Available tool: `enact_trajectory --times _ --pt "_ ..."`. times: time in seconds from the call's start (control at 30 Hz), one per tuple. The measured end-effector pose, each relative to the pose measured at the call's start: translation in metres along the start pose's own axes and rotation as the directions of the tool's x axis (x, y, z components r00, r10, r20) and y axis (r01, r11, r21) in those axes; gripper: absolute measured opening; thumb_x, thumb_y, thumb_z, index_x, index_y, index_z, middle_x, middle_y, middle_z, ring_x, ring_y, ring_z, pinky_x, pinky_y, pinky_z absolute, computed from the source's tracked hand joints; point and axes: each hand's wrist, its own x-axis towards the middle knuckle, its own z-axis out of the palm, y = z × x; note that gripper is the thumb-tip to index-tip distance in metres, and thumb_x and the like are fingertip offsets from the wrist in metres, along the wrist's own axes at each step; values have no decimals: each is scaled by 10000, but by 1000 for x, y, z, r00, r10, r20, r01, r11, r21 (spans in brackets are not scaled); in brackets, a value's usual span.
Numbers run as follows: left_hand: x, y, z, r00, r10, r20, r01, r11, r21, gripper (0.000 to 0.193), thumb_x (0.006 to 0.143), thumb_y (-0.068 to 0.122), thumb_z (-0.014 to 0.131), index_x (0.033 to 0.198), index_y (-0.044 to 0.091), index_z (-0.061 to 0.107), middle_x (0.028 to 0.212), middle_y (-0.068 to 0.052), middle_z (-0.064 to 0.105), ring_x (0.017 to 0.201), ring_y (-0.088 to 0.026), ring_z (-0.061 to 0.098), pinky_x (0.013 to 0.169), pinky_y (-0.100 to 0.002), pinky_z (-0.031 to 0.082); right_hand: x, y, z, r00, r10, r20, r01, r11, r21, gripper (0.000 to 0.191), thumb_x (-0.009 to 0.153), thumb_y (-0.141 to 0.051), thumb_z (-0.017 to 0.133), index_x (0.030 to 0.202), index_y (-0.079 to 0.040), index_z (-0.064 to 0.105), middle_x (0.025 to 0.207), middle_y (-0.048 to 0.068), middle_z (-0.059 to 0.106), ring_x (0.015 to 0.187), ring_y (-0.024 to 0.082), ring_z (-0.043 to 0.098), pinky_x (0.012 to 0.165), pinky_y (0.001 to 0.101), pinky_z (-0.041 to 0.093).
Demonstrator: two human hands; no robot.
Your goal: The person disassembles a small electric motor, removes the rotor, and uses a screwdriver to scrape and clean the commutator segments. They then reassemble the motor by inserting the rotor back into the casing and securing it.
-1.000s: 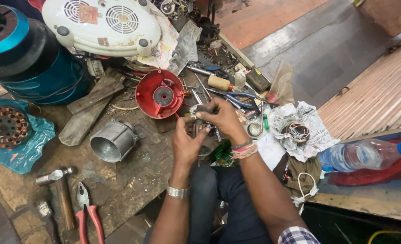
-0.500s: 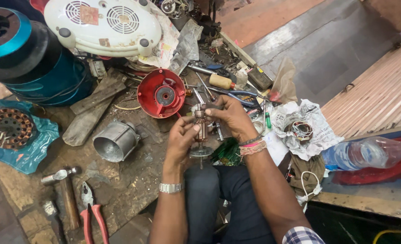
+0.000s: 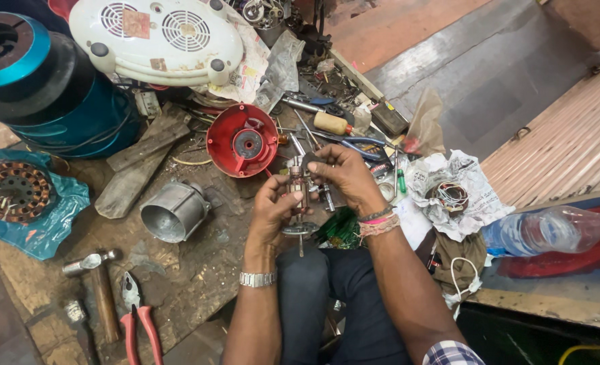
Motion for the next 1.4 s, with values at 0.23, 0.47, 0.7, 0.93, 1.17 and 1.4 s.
enact_trajectory --times 0.23,0.47,0.7,0.93,1.17,1.4 --pt "6 -15 -8 1000 -12 2 12 1000 24 369 900 1 716 1232 -45 560 1089 -165 700 881 -253 725 735 -413 659 -3 -6 15 998 60 -29 -61 997 -36 207 822 -92 808 953 -28 661 914 -21 685 774 92 667 575 278 538" --pt "3 -7 -12 995 -93 29 97 983 -157 343 819 47 700 1138 -4 584 1019 -148 734 870 -261 789 656 -399 666 -3 -7 7 991 16 130 -31 993 117 237 844 -99 843 938 -10 645 920 66 742 801 137 702 724 291 591" --pt "4 -13 -8 997 50 -65 -27 950 312 378 883 -32 756 1229 -46 605 1042 -193 677 816 -266 679 644 -371 525 0 -1 17 995 -80 52 88 981 -175 193 854 -65 845 971 -10 703 970 74 715 871 118 651 777 270 548" --pt "1 -4 -17 997 -49 61 55 993 -107 378 818 12 699 1183 -30 611 1055 -165 736 926 -258 780 708 -408 667 -2 -12 8 983 62 175 -97 976 197 213 781 -103 843 826 -48 642 1038 85 752 852 138 678 725 294 550" --pt "7 -19 -22 996 49 -77 -15 918 396 443 882 -47 750 1307 -87 631 1066 -243 693 824 -284 689 661 -357 497 5 4 16 999 -19 32 22 994 -104 217 803 -73 863 861 -48 655 1004 78 729 865 111 640 763 281 549" --pt "4 2 -20 986 -44 162 54 997 -56 506 919 138 622 1355 -108 546 1193 -245 704 1049 -338 737 806 -412 646 -1 -8 8 992 60 110 -70 994 88 187 836 -67 812 883 -29 635 1000 111 735 816 161 696 684 324 577"
